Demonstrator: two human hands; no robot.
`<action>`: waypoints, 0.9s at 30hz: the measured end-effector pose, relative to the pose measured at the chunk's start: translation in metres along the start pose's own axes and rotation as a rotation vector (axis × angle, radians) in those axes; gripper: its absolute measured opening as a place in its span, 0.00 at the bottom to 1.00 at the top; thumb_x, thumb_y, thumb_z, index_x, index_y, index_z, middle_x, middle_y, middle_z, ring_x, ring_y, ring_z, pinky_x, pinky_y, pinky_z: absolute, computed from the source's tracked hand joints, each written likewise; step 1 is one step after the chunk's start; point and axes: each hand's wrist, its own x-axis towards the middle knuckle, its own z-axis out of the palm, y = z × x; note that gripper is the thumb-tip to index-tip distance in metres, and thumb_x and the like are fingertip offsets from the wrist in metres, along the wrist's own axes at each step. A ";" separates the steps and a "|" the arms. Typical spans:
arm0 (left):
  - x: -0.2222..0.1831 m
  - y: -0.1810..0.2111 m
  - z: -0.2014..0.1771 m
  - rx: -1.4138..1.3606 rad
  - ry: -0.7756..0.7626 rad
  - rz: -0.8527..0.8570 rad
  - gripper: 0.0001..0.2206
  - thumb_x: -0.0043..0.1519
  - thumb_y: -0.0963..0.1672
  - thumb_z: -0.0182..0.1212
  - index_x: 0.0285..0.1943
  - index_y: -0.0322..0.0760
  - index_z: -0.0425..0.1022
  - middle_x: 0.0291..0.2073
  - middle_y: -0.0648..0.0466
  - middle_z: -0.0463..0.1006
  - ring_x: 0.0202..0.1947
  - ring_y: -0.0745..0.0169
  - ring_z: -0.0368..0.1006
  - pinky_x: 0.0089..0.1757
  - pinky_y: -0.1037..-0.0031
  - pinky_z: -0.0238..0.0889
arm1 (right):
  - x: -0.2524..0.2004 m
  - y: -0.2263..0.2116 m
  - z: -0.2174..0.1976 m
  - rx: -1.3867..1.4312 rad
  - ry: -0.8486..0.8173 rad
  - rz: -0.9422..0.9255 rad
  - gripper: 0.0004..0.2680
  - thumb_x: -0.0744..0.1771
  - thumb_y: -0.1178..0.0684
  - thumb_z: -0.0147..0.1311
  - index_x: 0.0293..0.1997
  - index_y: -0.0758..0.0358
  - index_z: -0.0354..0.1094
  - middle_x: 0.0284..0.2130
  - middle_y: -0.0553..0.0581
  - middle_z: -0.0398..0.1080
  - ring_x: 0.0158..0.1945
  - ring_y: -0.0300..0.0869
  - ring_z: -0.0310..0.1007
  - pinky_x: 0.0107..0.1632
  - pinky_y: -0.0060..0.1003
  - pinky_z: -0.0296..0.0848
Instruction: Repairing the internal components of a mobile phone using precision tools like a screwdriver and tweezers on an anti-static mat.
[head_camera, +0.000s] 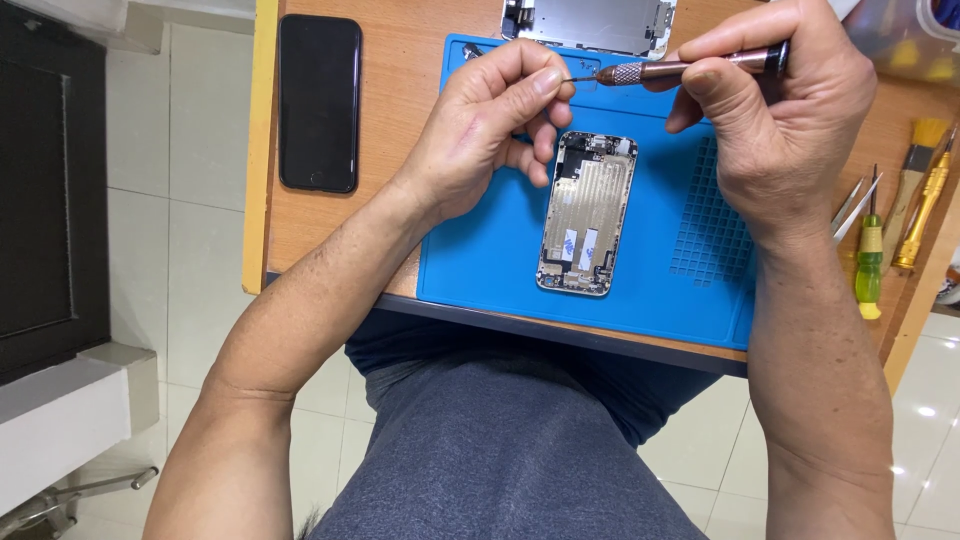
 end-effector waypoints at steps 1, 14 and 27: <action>0.000 0.000 0.000 0.000 0.000 0.000 0.10 0.75 0.48 0.62 0.53 0.39 0.76 0.40 0.52 0.81 0.30 0.71 0.79 0.29 0.75 0.83 | 0.000 0.000 0.001 0.000 0.000 0.000 0.12 0.83 0.55 0.56 0.63 0.83 0.66 0.45 0.77 0.76 0.45 0.58 0.85 0.46 0.42 0.80; -0.001 0.000 -0.002 -0.073 0.036 -0.007 0.12 0.76 0.49 0.59 0.56 0.37 0.78 0.42 0.48 0.83 0.32 0.64 0.83 0.27 0.72 0.83 | -0.004 -0.012 -0.004 -0.063 -0.004 -0.014 0.14 0.83 0.53 0.56 0.62 0.85 0.69 0.45 0.76 0.76 0.45 0.58 0.85 0.46 0.41 0.78; -0.005 -0.004 -0.004 0.023 0.209 0.095 0.13 0.74 0.46 0.56 0.40 0.34 0.77 0.32 0.53 0.81 0.24 0.68 0.76 0.22 0.76 0.71 | -0.024 -0.012 -0.032 -0.315 -0.191 -0.040 0.11 0.89 0.63 0.60 0.57 0.87 0.76 0.46 0.74 0.73 0.49 0.59 0.74 0.54 0.52 0.69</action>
